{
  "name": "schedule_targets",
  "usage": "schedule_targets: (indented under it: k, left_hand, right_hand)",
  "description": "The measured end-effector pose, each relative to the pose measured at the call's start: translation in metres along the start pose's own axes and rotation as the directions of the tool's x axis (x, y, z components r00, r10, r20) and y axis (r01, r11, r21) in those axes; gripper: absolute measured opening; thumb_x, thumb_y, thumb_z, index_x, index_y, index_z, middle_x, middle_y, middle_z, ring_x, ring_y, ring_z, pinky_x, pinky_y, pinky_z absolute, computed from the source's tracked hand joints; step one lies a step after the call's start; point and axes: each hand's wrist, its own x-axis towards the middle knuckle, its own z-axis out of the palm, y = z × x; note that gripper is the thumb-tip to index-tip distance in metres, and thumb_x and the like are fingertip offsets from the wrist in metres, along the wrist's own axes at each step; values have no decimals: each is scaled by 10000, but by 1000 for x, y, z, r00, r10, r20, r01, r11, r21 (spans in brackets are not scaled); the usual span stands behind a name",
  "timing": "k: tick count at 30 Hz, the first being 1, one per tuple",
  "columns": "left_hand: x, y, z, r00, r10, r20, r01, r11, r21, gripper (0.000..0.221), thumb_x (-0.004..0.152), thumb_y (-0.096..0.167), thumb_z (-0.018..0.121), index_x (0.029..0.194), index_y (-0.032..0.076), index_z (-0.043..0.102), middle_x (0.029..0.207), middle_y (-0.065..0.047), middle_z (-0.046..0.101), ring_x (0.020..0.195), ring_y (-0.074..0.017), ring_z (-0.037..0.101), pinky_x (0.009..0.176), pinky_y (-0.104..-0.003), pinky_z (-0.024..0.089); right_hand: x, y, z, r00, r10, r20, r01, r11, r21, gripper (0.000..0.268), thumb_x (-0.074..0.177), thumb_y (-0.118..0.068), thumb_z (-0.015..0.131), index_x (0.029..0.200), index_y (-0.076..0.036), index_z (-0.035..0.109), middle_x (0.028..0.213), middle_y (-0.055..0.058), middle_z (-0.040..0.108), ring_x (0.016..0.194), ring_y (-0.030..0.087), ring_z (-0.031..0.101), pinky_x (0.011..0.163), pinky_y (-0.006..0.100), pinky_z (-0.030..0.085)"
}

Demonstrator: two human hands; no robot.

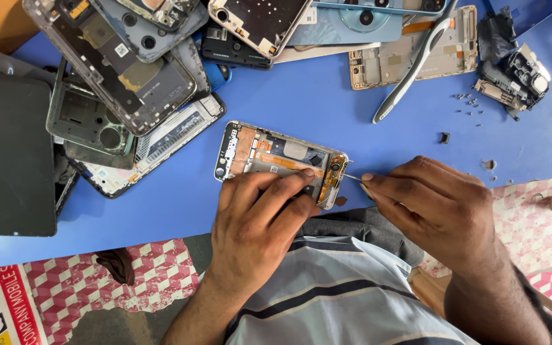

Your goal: The person uses a screwdriver to remove screws and pry open a smartphone chassis. They disconnect a ribbon cable and remove a small internal component from the device.

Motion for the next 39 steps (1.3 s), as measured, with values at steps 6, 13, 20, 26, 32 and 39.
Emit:
schedule_targets:
  k: [6, 13, 20, 26, 32, 39]
  left_hand:
    - [6, 2, -3, 999, -28, 39, 28, 999, -22, 198, 873, 232, 824, 988, 118, 710, 1201, 38, 678, 1034, -173, 607, 892, -404, 459]
    - [24, 0, -11, 997, -13, 78, 15, 1000, -24, 245, 924, 138, 771, 1143, 68, 685, 1126, -3, 647, 1004, -196, 641, 871, -398, 498]
    - [48, 3, 1, 996, 1, 94, 4, 999, -51, 215, 938, 129, 761, 1131, 54, 704, 1033, -51, 576, 951, -210, 636, 816, -384, 529]
    - [52, -1, 6, 996, -1, 86, 14, 988, -155, 141, 850, 93, 779, 982, 97, 728, 1069, -12, 608, 974, -200, 647, 855, -379, 532]
    - [49, -8, 7, 997, -27, 74, 47, 960, -277, 137, 837, 72, 805, 939, 101, 717, 1049, 26, 637, 937, -174, 649, 849, -352, 531]
    - [47, -12, 9, 998, -10, 54, 26, 950, -311, 125, 862, 85, 807, 922, 96, 698, 1035, 45, 649, 938, -148, 654, 845, -339, 522]
  right_hand:
    - [3, 6, -2, 999, 7, 34, -8, 1000, 28, 148, 802, -39, 858, 916, -30, 764, 792, 69, 682, 679, 159, 671, 584, 306, 535]
    - [4, 18, -4, 1000, -11, -18, 12, 998, 54, 203, 786, -39, 889, 949, -28, 768, 830, 86, 700, 700, 167, 674, 605, 298, 528]
    - [-4, 39, 4, 994, 76, -79, -56, 972, 230, 236, 822, -13, 875, 1028, -45, 764, 916, 71, 717, 732, 122, 689, 614, 233, 524]
    - [-5, 40, 5, 996, 68, -59, -52, 968, 244, 224, 842, -11, 882, 1026, -45, 758, 916, 62, 720, 738, 116, 692, 619, 233, 525]
    - [3, 37, 2, 1000, -18, 15, 15, 983, 183, 214, 803, -53, 889, 969, -49, 755, 871, 69, 704, 718, 140, 674, 598, 261, 518]
    - [9, 32, -1, 985, -126, 118, 105, 981, 165, 208, 758, -108, 891, 922, -84, 766, 809, 37, 687, 670, 147, 668, 571, 291, 514]
